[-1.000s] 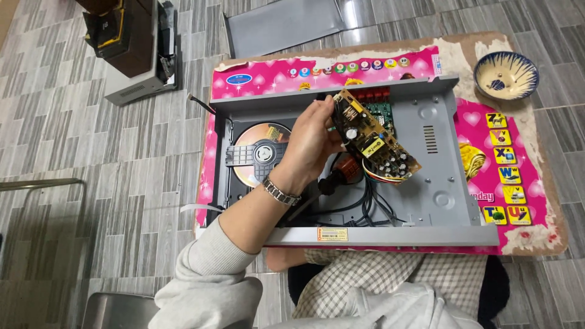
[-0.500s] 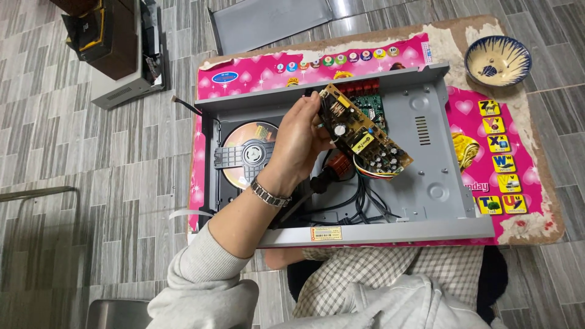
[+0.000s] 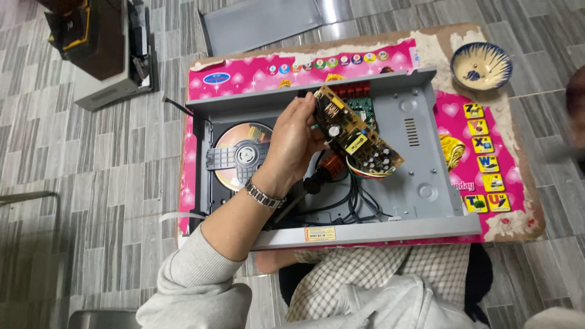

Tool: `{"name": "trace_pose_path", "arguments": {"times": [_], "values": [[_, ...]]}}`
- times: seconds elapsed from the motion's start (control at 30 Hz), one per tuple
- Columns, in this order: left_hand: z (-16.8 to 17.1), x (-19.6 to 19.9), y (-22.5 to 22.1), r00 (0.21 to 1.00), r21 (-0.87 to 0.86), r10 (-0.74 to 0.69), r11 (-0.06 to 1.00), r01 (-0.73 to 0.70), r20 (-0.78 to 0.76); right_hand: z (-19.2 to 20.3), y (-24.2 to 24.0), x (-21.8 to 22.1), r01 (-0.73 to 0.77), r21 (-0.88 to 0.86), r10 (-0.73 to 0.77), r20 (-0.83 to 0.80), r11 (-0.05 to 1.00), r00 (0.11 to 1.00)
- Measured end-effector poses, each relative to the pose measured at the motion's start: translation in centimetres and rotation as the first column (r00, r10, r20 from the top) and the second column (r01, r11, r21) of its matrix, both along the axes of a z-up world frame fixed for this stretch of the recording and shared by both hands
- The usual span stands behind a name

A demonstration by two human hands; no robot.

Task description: Repairing a DVD player by cleaning the circuit board with a brush and removing it with a screwdriver

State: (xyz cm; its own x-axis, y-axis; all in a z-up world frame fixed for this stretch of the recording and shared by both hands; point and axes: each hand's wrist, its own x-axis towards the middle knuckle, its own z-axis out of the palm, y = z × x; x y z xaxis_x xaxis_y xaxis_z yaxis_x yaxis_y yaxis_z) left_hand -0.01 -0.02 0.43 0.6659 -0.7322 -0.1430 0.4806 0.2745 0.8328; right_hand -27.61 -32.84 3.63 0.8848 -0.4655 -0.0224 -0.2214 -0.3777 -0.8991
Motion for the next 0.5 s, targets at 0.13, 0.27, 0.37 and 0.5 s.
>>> {"name": "trace_pose_path", "arguments": {"times": [0.13, 0.27, 0.37, 0.5], "values": [[0.8, -0.2, 0.1, 0.997, 0.088, -0.009, 0.996, 0.016, -0.072, 4.3, 11.5, 6.6, -0.193, -0.165, 0.188, -0.042, 0.967, 0.981], [0.2, 0.0, 0.0, 0.997, 0.079, 0.010, 0.997, -0.004, -0.082, 3.4, 13.5, 9.2, -0.273, -0.335, 0.304, 0.041, 0.902, 0.952], [0.4, -0.1, 0.0, 0.997, 0.093, 0.013, 0.996, -0.006, -0.077, 2.4, 12.8, 10.3, -0.268, -0.333, 0.321, 0.116, 0.904, 0.940], [0.0, 0.2, -0.1, 0.995, 0.078, 0.028, 0.997, -0.020, -0.100, 1.0, 11.6, 11.5, -0.439, -0.458, 0.472, -0.047, 0.773, 0.880]]}}
